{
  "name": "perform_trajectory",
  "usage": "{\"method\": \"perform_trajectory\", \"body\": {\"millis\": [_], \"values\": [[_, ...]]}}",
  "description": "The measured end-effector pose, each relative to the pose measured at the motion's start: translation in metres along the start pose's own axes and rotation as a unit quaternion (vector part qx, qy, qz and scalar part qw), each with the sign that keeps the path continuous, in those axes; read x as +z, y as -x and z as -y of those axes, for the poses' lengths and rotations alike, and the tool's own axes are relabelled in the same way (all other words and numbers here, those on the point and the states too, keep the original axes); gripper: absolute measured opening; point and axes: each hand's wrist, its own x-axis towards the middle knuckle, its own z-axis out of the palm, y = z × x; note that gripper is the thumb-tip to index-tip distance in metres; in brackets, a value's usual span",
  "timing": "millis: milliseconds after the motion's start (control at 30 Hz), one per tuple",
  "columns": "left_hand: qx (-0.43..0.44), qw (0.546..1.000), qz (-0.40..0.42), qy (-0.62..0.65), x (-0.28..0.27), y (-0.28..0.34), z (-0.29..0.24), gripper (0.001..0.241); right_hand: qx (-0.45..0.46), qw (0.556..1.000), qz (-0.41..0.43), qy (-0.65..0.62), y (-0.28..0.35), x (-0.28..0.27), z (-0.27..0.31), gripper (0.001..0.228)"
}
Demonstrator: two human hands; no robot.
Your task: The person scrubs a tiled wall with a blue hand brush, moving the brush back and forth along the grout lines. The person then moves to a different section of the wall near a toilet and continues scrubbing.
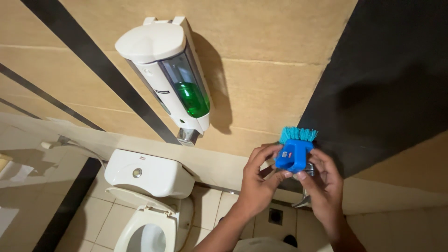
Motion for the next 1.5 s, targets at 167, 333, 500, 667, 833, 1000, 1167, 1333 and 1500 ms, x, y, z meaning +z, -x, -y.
{"method": "perform_trajectory", "body": {"millis": [167,333,500,667,833,1000,1167,1333,1500], "values": [[0.006,1.0,-0.002,-0.007,0.0,0.001,-0.004,0.056,0.022,1.0,-0.002,0.0,-0.002,0.004,0.01,0.057],[0.004,1.0,-0.008,-0.008,0.0,0.001,0.006,0.055,0.021,1.0,0.006,0.008,-0.002,0.003,0.013,0.056],[0.005,1.0,-0.008,-0.01,0.005,0.002,0.009,0.055,0.033,0.999,0.003,0.012,-0.002,-0.002,0.016,0.056],[0.015,1.0,0.001,-0.006,0.018,0.001,0.01,0.055,0.022,1.0,0.001,0.004,-0.001,-0.015,0.014,0.056],[0.035,0.999,0.004,-0.031,0.039,0.001,0.009,0.055,0.021,1.0,-0.007,0.003,0.001,-0.034,0.021,0.055],[0.033,0.999,0.018,-0.024,0.061,0.003,0.022,0.052,0.03,0.999,-0.028,0.023,0.004,-0.056,0.029,0.055],[0.053,0.996,0.01,-0.075,0.092,0.004,0.027,0.052,0.015,0.997,-0.034,0.062,0.009,-0.09,0.03,0.054],[0.052,0.996,0.018,-0.076,0.119,0.007,0.028,0.052,-0.021,0.999,-0.025,0.033,0.012,-0.115,0.034,0.055],[0.014,0.998,0.012,-0.065,0.143,0.01,0.028,0.059,0.006,0.999,-0.029,0.026,0.013,-0.126,0.057,0.063]]}}
